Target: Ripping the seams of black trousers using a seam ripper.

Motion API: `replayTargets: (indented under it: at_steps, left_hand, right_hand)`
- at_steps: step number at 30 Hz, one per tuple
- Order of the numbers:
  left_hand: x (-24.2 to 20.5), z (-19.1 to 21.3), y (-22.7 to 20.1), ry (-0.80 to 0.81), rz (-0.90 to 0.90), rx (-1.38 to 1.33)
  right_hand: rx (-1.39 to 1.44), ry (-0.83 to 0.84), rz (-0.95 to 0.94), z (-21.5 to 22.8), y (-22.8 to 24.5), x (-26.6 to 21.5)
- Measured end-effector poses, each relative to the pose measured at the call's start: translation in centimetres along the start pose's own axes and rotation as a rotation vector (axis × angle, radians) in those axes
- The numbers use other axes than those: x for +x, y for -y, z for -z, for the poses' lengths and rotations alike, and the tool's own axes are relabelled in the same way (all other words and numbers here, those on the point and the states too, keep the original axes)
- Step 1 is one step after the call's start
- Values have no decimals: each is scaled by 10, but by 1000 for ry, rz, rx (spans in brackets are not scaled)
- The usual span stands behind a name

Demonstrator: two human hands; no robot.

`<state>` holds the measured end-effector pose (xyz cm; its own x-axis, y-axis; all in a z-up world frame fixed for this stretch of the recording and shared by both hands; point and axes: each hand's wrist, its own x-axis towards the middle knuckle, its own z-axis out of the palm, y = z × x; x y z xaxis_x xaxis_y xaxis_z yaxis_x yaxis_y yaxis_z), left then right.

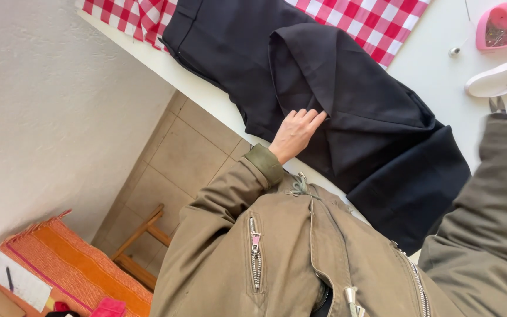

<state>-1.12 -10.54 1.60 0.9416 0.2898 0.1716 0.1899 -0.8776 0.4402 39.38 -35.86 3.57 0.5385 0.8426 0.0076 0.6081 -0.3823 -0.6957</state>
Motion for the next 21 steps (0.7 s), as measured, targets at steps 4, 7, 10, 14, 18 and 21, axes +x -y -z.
replayTargets:
  at_steps: [4, 7, 10, 14, 18, 21]
  left_hand:
    - [-6, 16, 4, -33, 32, -239]
    - [-13, 20, 15, -89, 27, -368]
    - [-10, 25, 43, -1, 85, -535]
    - [12, 34, 92, 143, 16, -671]
    - [47, 30, 126, 61, -81, -591]
    - [71, 61, 114, 35, -326, -499]
  right_hand:
    - [87, 47, -57, -87, 200, -4]
    - [-28, 158, -154, -161, 230, -12]
    - [-242, 121, -336, -228, 234, -18]
    - [-179, -52, -374, -269, 235, -38]
    - [93, -103, -231, -241, 291, -73]
    - [66, -321, -287, -215, 315, -125]
